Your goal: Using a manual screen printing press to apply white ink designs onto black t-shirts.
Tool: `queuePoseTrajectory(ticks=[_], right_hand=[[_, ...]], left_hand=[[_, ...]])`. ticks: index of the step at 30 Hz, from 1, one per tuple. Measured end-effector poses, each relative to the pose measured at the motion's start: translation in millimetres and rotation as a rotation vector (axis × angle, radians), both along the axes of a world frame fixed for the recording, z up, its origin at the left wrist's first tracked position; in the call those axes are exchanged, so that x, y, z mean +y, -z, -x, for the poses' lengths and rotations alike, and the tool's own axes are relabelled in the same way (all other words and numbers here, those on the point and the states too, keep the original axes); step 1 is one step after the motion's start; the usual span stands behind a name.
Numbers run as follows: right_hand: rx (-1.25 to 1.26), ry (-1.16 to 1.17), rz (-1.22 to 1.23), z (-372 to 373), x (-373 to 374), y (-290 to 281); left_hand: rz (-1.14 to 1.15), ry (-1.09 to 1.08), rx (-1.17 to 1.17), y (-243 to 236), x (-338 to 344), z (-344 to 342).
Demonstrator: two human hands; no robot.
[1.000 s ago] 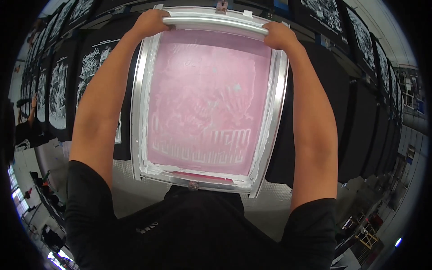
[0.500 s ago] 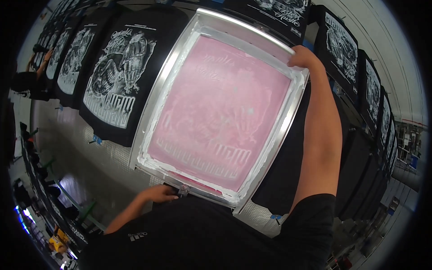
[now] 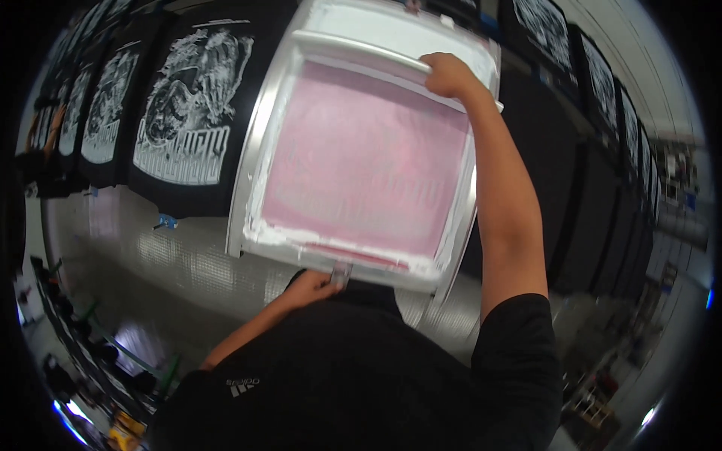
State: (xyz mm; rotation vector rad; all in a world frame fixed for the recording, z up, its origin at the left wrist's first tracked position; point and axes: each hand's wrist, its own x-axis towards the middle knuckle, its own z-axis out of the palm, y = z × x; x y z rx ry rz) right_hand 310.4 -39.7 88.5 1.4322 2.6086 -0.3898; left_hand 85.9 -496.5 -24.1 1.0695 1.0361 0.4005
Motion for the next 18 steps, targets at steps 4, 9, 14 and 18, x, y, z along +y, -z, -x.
queuePoseTrajectory(ticks=[4,9,14,18], right_hand=[[-0.084,0.127,0.090,8.3,-169.8,-16.0],[0.154,0.154,0.018,13.9,-356.6,-21.3],[0.197,0.136,-0.037,18.8,-416.4,-22.3],[0.182,0.087,0.002,11.0,-407.6,-28.9]], left_hand=[[0.006,-0.055,-0.039,8.5,-3.0,-8.7],[0.042,0.001,0.031,-4.1,4.7,-12.6],[-0.130,0.105,0.401,-12.5,1.6,-16.1],[-0.172,0.121,0.602,-10.9,-3.5,-15.0]])
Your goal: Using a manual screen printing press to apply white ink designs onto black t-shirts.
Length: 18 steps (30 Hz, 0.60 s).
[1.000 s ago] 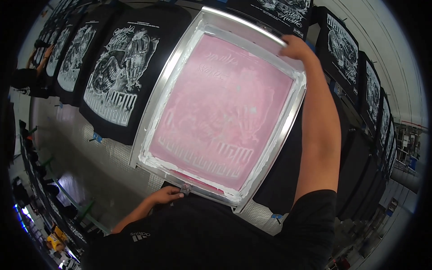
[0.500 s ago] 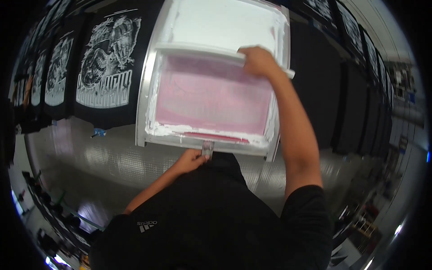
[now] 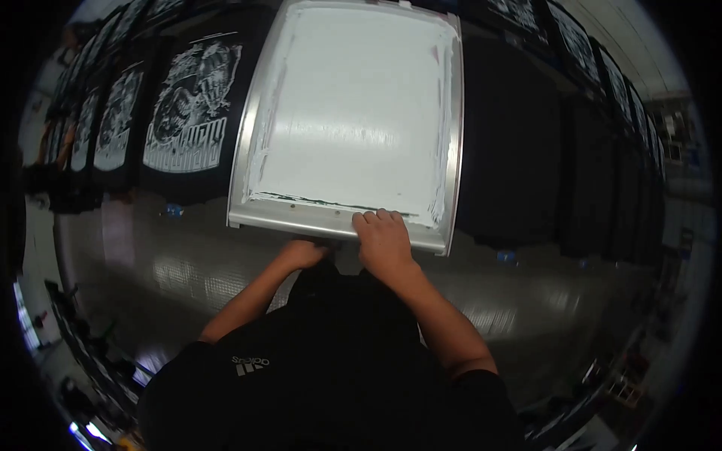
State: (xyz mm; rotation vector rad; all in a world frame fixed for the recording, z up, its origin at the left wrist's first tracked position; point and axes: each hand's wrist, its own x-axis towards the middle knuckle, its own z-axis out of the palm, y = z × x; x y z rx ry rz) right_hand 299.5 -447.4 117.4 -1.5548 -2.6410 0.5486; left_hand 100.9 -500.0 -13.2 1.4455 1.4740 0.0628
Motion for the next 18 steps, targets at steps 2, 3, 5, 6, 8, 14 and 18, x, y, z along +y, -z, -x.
queuePoseTrajectory(ticks=[2,3,5,6,8,14,18], right_hand=[[-0.058,0.004,-0.035,-11.2,10.3,-10.5],[-0.083,0.014,-0.084,-23.6,17.9,-16.0],[-0.180,0.104,0.077,-61.1,34.5,-32.6],[-0.192,0.134,0.102,-83.8,40.8,-33.3],[-0.083,0.197,0.182,-124.5,50.8,-27.8],[0.809,0.616,0.594,-167.5,73.6,58.6],[1.122,0.708,0.567,-174.0,67.6,62.2]], left_hand=[[0.074,0.006,0.003,-20.6,8.2,-0.7],[0.157,0.033,-0.003,-33.4,11.2,6.4],[0.142,0.007,0.031,-57.0,10.3,27.3],[0.127,0.033,0.035,-65.2,10.0,39.2],[-0.114,-0.403,-0.119,-61.1,0.8,79.7],[-0.421,-0.925,0.017,-14.0,90.2,170.3],[-0.360,-0.934,-0.229,24.5,99.7,155.4]])
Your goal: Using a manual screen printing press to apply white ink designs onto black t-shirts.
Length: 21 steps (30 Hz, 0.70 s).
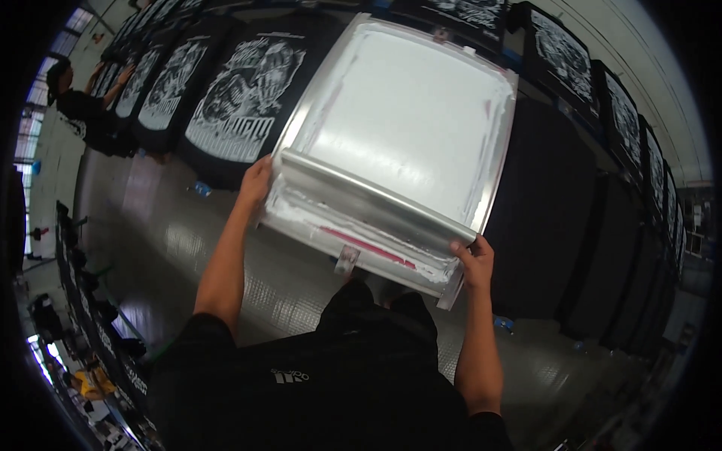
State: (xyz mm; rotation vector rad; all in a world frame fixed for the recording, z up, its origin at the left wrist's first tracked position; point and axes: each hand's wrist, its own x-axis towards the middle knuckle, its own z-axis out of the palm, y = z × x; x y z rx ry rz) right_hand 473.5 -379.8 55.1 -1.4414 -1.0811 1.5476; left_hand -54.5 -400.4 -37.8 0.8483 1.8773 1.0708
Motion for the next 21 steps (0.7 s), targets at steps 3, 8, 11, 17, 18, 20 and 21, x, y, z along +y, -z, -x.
queuePoseTrajectory(ticks=[3,8,11,17,18,20,21], right_hand=[[-0.016,0.047,-0.033,-36.6,-8.7,-26.1],[-0.108,0.046,-0.068,-152.5,-22.9,-85.7],[-0.129,0.113,-0.115,-250.2,-42.5,-91.7],[-0.107,0.184,-0.173,-390.6,-53.8,-97.0],[-0.100,0.151,-0.145,-406.7,-51.1,-97.3],[-0.093,0.086,-0.120,-433.7,-46.8,-91.2],[-0.087,0.077,-0.113,-439.4,-42.9,-91.7]], left_hand=[[-0.023,-0.011,-0.008,-30.4,-14.2,-45.2],[-0.039,0.009,-0.135,-60.3,-36.3,-169.3],[-0.045,0.064,-0.138,-67.8,-28.0,-278.5],[-0.048,0.072,-0.175,-71.0,-28.8,-422.4],[-0.117,0.073,-0.167,-67.7,-29.5,-435.3],[-0.120,0.078,-0.193,-63.6,-35.1,-448.5],[-0.129,0.087,-0.225,-66.0,-33.0,-454.3]])
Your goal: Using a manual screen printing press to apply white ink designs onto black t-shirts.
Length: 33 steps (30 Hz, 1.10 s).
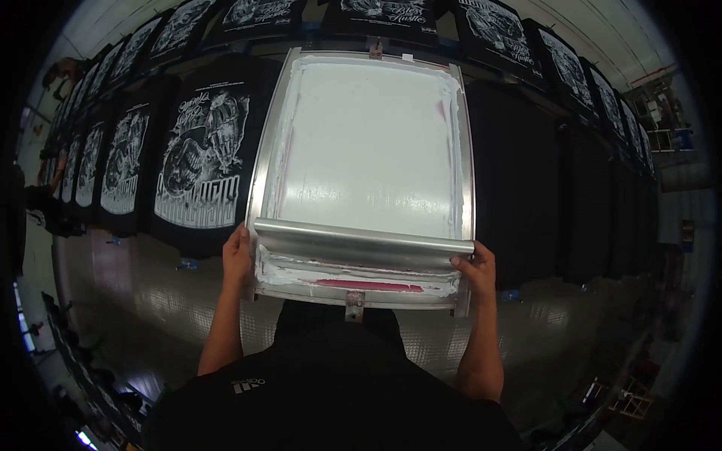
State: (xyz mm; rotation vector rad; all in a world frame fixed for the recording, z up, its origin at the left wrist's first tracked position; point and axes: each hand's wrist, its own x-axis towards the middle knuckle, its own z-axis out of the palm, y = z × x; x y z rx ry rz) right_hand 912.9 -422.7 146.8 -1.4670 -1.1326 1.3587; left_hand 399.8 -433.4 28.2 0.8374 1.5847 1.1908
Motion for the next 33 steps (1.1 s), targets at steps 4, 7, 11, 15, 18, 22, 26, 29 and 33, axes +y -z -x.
queuePoseTrajectory(ticks=[4,7,11,15,18,22,26,29,33], right_hand=[[0.018,0.032,0.023,-5.7,8.9,3.6],[-0.035,0.015,0.031,-10.1,14.6,14.7],[-0.090,0.006,0.054,-15.0,23.6,25.3],[-0.021,-0.013,0.011,-6.9,29.3,41.7],[-0.015,-0.002,0.006,-3.2,23.7,47.2],[-0.006,-0.009,0.026,-2.2,21.3,48.0],[0.029,-0.008,0.045,-9.5,21.7,50.0],[0.021,0.000,0.034,-9.9,18.8,49.4],[0.013,-0.021,0.030,-2.6,18.2,43.7]], left_hand=[[0.027,-0.011,-0.052,-3.1,12.4,-10.7],[0.117,-0.019,0.043,6.9,13.7,-8.5],[0.219,-0.030,0.127,6.7,23.4,-9.9],[0.144,-0.044,0.054,23.0,37.7,0.0],[0.150,-0.056,0.001,29.4,36.2,4.3],[0.108,-0.019,0.041,30.2,30.0,2.1],[0.078,0.026,0.110,32.4,25.5,-0.7],[0.048,0.011,0.028,29.5,26.2,-2.6],[0.074,0.064,0.102,30.5,19.5,0.6]])
